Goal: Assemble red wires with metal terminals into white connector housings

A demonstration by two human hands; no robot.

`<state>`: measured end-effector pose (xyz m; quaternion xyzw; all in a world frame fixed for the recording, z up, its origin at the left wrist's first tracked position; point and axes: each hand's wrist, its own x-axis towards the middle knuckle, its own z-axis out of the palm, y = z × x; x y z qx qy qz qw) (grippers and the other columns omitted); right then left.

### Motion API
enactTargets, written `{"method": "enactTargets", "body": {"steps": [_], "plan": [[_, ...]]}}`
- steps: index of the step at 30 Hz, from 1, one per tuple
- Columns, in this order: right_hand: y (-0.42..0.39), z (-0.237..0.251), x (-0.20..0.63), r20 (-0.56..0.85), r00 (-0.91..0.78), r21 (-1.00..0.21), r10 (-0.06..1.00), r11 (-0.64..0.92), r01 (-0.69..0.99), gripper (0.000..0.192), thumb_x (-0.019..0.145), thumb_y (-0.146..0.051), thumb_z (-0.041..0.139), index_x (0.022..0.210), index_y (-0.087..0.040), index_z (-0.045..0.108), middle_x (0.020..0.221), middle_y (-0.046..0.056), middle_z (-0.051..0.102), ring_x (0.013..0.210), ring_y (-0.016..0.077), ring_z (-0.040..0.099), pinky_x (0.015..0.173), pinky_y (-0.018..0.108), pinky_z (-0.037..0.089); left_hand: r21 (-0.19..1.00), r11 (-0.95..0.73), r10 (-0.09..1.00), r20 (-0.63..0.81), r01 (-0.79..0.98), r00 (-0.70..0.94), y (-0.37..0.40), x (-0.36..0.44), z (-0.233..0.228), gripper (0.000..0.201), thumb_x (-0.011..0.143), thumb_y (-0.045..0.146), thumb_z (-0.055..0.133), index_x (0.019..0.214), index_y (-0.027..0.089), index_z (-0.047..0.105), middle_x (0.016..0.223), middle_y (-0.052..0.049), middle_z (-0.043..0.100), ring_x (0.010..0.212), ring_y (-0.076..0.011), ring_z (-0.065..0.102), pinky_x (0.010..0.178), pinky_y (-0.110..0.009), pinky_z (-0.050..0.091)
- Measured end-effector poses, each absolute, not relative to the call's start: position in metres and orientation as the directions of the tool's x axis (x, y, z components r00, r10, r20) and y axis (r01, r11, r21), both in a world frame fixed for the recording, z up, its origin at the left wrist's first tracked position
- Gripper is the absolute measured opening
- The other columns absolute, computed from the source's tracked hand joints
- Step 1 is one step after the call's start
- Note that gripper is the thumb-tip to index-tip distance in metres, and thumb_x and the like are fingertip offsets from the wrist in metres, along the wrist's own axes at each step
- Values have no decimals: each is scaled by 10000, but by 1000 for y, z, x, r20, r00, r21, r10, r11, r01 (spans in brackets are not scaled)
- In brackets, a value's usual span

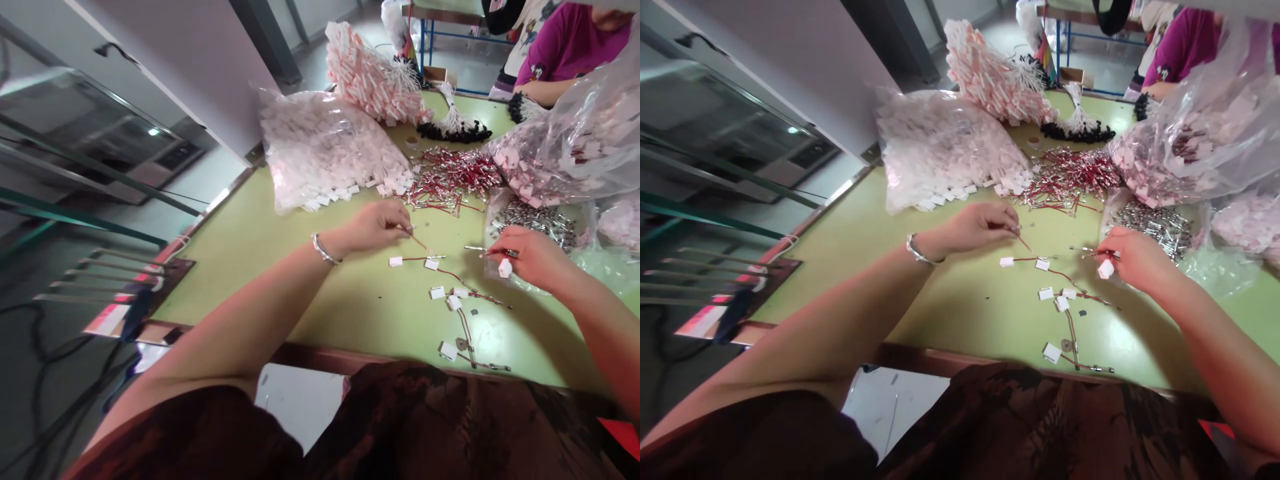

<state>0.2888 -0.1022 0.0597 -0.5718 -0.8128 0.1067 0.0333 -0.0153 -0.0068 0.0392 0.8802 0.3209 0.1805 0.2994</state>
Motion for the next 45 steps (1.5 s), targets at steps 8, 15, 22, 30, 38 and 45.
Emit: {"method": "enactTargets", "body": {"steps": [8, 15, 22, 30, 38, 45], "plan": [[-127, 63, 253, -366, -283, -111, 887, 260, 959, 98, 810, -193, 511, 784, -209, 604, 689, 36, 637, 589, 158, 525, 513, 262, 284, 505, -411, 890, 42, 759, 453, 26, 45, 32, 268, 769, 243, 602, 982, 108, 693, 933, -92, 666, 876, -217, 581, 816, -318, 447], [-135, 39, 236, -415, -262, -55, 871, 264, 963, 113, 801, -237, 554, 870, -190, 631, 755, 88, 681, 604, 179, 579, 501, 275, 287, 440, -537, 784, -56, 720, 618, -7, 21, 18, 258, 763, 318, 598, 929, 133, 668, 894, -86, 633, 822, -203, 566, 745, -283, 439], [-120, 61, 254, -469, -413, -255, 781, 328, 909, 106, 768, -173, 535, 668, -198, 561, 647, 15, 617, 582, 136, 523, 524, 251, 326, 399, -620, 690, -133, 676, 712, -27, 1, 4, 166, 831, 238, 482, 777, 147, 610, 863, -86, 582, 767, -184, 540, 738, -294, 427], [-160, 80, 246, -513, -468, -341, 720, 330, 880, 104, 797, -222, 514, 725, -204, 586, 675, 30, 637, 598, 151, 541, 534, 257, 321, 434, -567, 753, -72, 700, 654, -38, 8, 7, 255, 841, 394, 538, 876, 150, 604, 880, -84, 603, 807, -207, 552, 728, -305, 421], [-177, 46, 210, -554, -286, -114, 782, 269, 956, 221, 857, -291, 465, 843, -184, 658, 829, 115, 715, 682, 221, 645, 551, 285, 333, 360, -631, 694, -134, 687, 708, -48, 12, 17, 211, 902, 269, 408, 816, 153, 562, 869, -89, 587, 772, -191, 548, 719, -306, 417], [-170, 57, 245, -386, -354, -470, 852, 148, 870, 156, 834, -289, 482, 765, -191, 583, 688, 40, 651, 595, 167, 601, 545, 271, 379, 676, -447, 720, -117, 585, 685, -58, 19, 43, 219, 922, 226, 332, 886, 171, 541, 758, -33, 598, 672, -143, 550, 652, -262, 428]]}}
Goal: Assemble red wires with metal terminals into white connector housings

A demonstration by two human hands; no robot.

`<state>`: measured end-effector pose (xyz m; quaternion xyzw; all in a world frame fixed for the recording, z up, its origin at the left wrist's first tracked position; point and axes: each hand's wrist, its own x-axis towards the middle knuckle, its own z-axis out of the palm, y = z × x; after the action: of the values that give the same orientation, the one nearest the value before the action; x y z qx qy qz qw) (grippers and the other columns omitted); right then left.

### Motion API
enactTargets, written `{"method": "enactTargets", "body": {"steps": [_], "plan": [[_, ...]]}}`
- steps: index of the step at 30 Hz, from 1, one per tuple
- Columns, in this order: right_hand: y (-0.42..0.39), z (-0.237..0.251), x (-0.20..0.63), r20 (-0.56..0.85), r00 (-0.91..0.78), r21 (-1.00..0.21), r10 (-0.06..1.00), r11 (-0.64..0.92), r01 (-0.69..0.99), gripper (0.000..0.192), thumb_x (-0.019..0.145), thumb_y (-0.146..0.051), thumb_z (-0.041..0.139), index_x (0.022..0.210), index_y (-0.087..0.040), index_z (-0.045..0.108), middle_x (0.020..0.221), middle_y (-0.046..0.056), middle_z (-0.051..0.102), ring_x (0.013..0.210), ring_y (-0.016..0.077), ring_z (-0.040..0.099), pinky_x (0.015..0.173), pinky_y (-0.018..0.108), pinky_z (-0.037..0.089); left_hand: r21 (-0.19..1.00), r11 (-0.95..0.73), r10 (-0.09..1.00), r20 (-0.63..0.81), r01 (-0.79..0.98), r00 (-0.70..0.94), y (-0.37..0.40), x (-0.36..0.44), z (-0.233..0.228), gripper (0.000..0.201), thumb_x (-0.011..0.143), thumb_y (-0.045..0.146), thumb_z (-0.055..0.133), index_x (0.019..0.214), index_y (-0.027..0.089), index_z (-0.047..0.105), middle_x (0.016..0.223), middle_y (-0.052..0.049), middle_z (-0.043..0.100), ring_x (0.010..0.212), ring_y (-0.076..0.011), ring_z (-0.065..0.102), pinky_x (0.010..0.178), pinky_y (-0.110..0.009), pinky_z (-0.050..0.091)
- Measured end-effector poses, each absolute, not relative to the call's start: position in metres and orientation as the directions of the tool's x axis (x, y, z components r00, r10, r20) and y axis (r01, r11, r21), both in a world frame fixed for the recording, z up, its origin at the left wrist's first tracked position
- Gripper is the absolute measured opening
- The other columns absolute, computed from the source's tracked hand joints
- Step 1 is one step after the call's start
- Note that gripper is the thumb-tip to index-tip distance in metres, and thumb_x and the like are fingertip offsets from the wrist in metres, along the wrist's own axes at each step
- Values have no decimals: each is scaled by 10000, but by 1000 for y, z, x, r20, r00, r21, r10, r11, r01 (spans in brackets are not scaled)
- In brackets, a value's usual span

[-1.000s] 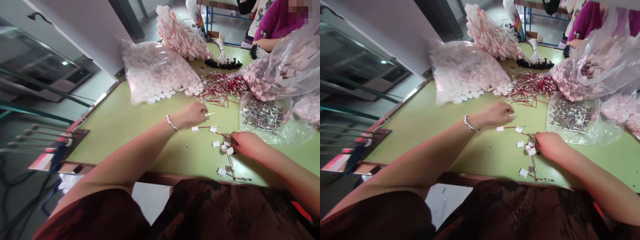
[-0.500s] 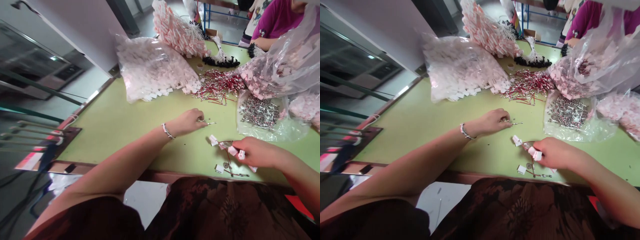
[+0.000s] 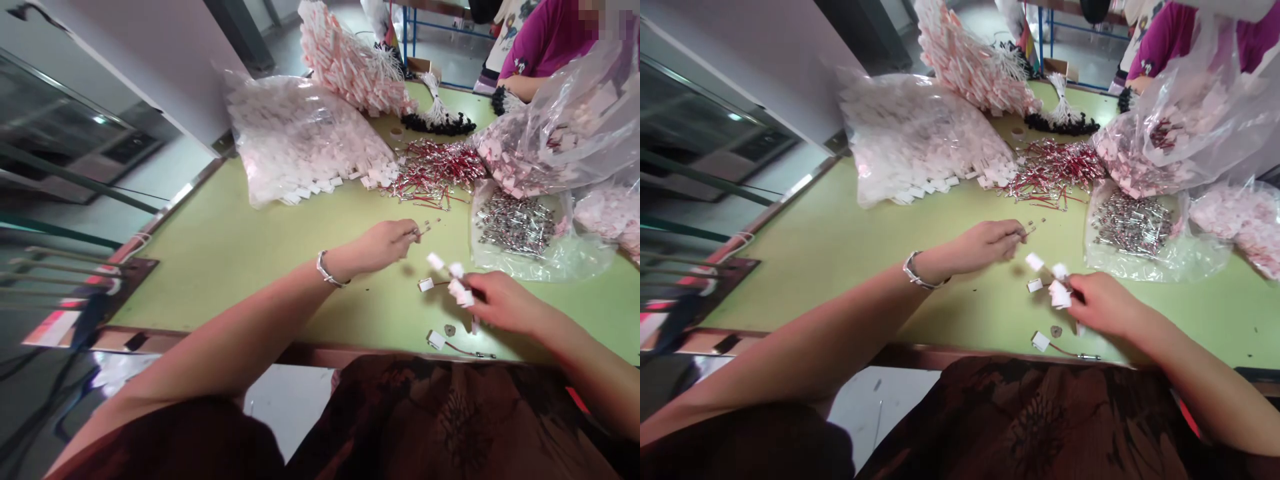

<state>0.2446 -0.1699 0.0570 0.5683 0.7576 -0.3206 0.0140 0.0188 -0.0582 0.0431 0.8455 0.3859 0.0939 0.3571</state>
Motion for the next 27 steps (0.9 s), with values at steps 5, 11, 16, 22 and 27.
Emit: {"method": "enactTargets", "body": {"steps": [5, 11, 16, 22, 27], "plan": [[-177, 75, 299, -288, -346, -809, 893, -33, 587, 223, 889, -381, 461, 797, -212, 574, 788, 29, 634, 593, 147, 621, 557, 291, 470, 566, -620, 568, -155, 544, 808, -86, 49, 38, 287, 961, 318, 322, 964, 159, 561, 930, -86, 652, 809, -189, 598, 719, -304, 442], [-193, 83, 334, -230, -147, -847, 962, -123, 517, 242, 902, -440, 484, 856, -256, 635, 860, 40, 662, 590, 139, 589, 519, 299, 471, 274, -793, 482, -263, 544, 836, -103, 69, 11, 178, 916, 263, 455, 967, 135, 569, 948, -124, 640, 826, -238, 606, 678, -336, 456], [-196, 74, 333, -247, -89, -909, 965, -199, 367, 218, 882, -445, 529, 857, -233, 567, 855, 36, 677, 561, 145, 622, 525, 309, 500, 262, -872, 386, -151, 413, 910, -111, 65, 22, 190, 903, 120, 371, 952, 134, 554, 995, -132, 610, 832, -205, 583, 702, -311, 463], [-190, 56, 343, -77, 140, -981, 987, -100, 167, 212, 866, -402, 559, 948, -206, 552, 613, -44, 558, 401, 90, 497, 372, 230, 379, 369, -859, 237, -329, 356, 914, -154, 71, 38, 171, 881, 194, 476, 1042, 205, 532, 916, -70, 650, 777, -214, 630, 684, -319, 491], [-183, 100, 366, 277, 306, -947, 911, 206, 246, 143, 855, -354, 581, 859, -211, 563, 652, -19, 594, 453, 88, 474, 400, 231, 357, 276, -895, 229, -391, 351, 891, -159, 77, 24, 164, 870, 312, 543, 970, 182, 551, 988, -90, 637, 861, -261, 629, 723, -360, 515]]}}
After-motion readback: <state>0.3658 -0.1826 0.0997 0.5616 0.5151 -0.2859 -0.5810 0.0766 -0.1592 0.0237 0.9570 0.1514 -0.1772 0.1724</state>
